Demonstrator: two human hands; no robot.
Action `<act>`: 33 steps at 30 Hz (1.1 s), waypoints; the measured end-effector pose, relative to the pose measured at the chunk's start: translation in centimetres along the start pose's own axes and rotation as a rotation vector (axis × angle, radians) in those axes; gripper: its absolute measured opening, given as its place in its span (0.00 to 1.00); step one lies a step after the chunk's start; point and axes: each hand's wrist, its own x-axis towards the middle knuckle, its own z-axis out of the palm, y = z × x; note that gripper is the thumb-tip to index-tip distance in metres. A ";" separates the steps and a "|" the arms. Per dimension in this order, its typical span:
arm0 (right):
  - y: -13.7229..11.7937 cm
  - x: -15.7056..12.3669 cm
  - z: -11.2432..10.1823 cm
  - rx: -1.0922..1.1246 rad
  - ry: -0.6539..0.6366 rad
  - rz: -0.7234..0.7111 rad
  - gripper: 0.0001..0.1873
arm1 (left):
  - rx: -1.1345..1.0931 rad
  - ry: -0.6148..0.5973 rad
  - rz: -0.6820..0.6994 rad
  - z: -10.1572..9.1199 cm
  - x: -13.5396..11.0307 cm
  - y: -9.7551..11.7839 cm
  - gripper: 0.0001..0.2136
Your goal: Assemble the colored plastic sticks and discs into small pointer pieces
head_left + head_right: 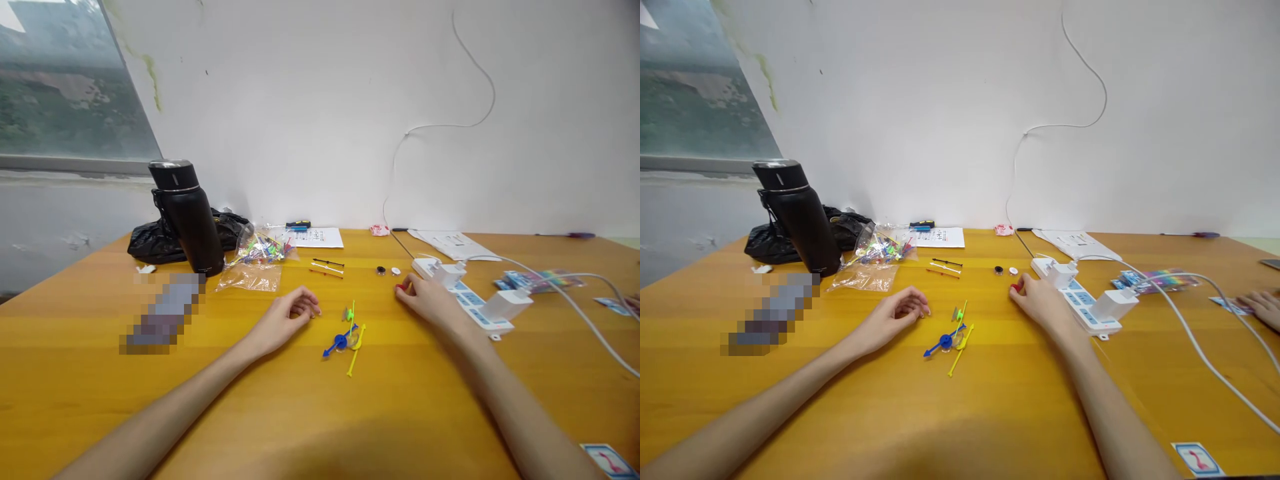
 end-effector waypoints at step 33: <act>-7.6 -2.4 2.3 0.560 -0.031 -0.643 0.12 | -0.017 -0.115 -0.039 1.1 -0.6 2.5 0.11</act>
